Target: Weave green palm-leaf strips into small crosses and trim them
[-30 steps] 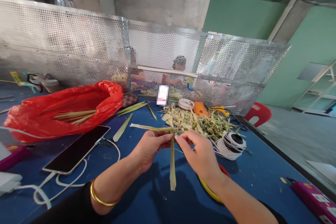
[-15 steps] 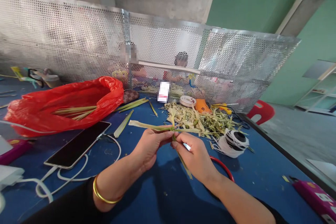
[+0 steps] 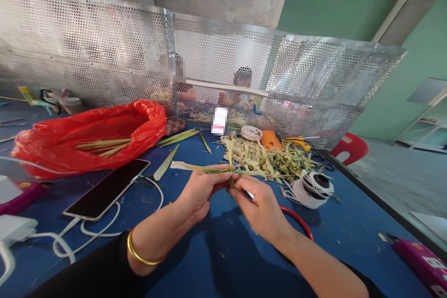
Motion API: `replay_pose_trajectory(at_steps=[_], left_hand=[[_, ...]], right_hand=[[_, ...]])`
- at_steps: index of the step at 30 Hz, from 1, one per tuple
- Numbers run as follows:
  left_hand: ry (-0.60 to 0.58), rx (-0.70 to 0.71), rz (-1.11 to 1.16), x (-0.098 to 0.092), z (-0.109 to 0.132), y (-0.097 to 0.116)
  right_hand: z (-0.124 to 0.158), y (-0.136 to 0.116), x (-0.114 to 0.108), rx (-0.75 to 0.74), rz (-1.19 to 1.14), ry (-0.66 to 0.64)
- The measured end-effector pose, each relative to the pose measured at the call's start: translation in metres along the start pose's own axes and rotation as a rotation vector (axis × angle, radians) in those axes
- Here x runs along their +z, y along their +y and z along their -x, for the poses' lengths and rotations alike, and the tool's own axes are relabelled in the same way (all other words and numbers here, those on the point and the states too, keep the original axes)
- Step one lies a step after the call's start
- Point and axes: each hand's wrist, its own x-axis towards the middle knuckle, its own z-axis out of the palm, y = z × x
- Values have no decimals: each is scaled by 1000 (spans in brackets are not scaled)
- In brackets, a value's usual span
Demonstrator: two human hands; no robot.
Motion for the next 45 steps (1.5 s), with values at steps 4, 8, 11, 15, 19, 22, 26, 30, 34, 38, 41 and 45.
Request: replay_pose_trajectory(at_steps=[4,8,11,15,19,22,26,30,34,38,41,45], left_hand=[[17,-18,11,0,0,-1],[30,-45,5,0,-1,-2],[-10,-67,-5,-2,-3,2],[-13,-127,-54,-2,-4,13],[-66,-128,-103,-2,-3,18],[-103,-156,-100,-2,-2,14],[-134,-66,-276,-2,-1,7],[-113,25,-437,-1,0,1],[-85,31,-423,0,-1,-2],[-73,19,-436,-3,-4,1],[-146,4,-533,-6,-5,7],[-324,-99,-729,-2,1,9]], right_hand=[[0,0,0,-31,21,4],[-1,-1,2,-51,72,2],[1,-4,1,-67,159,0],[2,-3,-7,-127,339,213],[-2,6,-10,-65,389,218],[-3,10,-6,17,328,104],[-1,10,-1,-2,338,107],[1,6,-1,-102,417,97],[1,3,-3,-148,444,64],[1,0,-7,-187,444,35],[-2,-1,-15,-150,385,85],[-9,3,-24,134,122,35]])
